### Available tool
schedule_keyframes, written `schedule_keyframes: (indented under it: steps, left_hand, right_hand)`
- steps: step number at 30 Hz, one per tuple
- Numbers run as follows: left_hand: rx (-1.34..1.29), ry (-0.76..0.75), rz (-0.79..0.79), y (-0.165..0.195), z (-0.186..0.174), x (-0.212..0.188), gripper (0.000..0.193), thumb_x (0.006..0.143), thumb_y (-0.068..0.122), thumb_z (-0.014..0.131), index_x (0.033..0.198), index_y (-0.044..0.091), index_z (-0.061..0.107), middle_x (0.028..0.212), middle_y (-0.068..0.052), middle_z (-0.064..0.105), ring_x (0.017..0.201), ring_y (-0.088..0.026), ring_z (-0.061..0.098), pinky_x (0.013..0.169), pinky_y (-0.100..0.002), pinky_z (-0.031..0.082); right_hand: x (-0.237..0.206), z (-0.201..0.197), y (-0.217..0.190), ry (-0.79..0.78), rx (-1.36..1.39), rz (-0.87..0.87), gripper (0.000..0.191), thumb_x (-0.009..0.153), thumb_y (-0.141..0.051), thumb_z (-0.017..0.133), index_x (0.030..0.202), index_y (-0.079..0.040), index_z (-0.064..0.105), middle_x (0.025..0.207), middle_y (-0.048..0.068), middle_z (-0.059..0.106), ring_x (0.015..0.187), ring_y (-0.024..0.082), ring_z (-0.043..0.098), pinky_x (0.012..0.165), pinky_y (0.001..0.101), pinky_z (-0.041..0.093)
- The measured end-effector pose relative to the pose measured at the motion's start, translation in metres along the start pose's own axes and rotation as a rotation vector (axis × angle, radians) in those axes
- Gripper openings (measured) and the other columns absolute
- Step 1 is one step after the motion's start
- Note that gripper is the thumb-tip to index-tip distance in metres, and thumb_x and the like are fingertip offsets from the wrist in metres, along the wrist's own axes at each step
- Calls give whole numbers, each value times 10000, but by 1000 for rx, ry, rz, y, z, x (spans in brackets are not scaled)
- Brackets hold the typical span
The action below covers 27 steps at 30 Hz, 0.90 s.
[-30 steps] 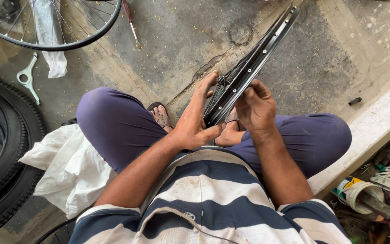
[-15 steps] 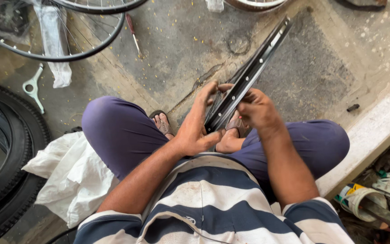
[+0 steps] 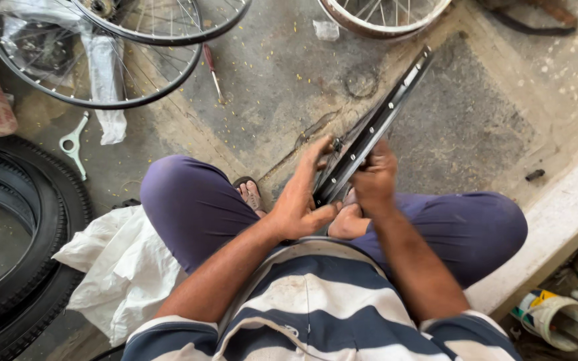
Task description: The person sits on the floor of a bicycle repair shop holding a bicycle wheel rim across their lap. They work around the rim by hand, turning small spoke nipples and manipulating the rim and spokes section by section, repositioning the wheel as they go.
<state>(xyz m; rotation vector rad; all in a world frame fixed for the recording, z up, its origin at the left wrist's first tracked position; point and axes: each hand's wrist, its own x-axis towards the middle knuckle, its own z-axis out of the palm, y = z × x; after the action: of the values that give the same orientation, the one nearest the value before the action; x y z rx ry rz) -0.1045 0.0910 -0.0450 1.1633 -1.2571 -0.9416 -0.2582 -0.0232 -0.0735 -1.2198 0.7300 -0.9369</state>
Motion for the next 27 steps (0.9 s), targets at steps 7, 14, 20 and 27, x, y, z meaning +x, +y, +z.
schedule_keyframes:
  steps: [7,14,20,27]
  left_hand:
    - [-1,30,-11,0,-4,-2,1059,770,91,746,1652,19,165,1667,-212,313,1580,-345,336,1271,-483,358]
    - [20,36,2,-1,-1,0,1046,796,118,759,1659,25,174,1675,-214,319,1588,-350,351,1263,-467,386]
    - [33,46,5,4,-3,-1,1041,771,117,739,1646,24,182,1664,-228,319,1577,-367,353,1248,-455,394]
    - [40,27,-1,5,0,-2,1003,807,121,713,1651,21,181,1671,-235,315,1578,-373,360,1275,-454,382]
  right_hand:
    - [20,-38,-19,-440,240,443,401,906,-14,719,1301,20,658,1225,106,720,1122,166,700,1000,283,580]
    - [-1,5,0,-5,-192,-233,316,944,44,816,1159,-48,604,1151,81,744,1001,112,724,890,248,607]
    - [10,-18,-40,-280,-51,45,290,911,-17,756,1151,-90,611,1160,83,742,1070,129,729,959,271,612]
    - [1,-9,-1,-37,-73,38,339,928,65,759,1199,-80,615,1040,81,710,907,137,704,810,298,607]
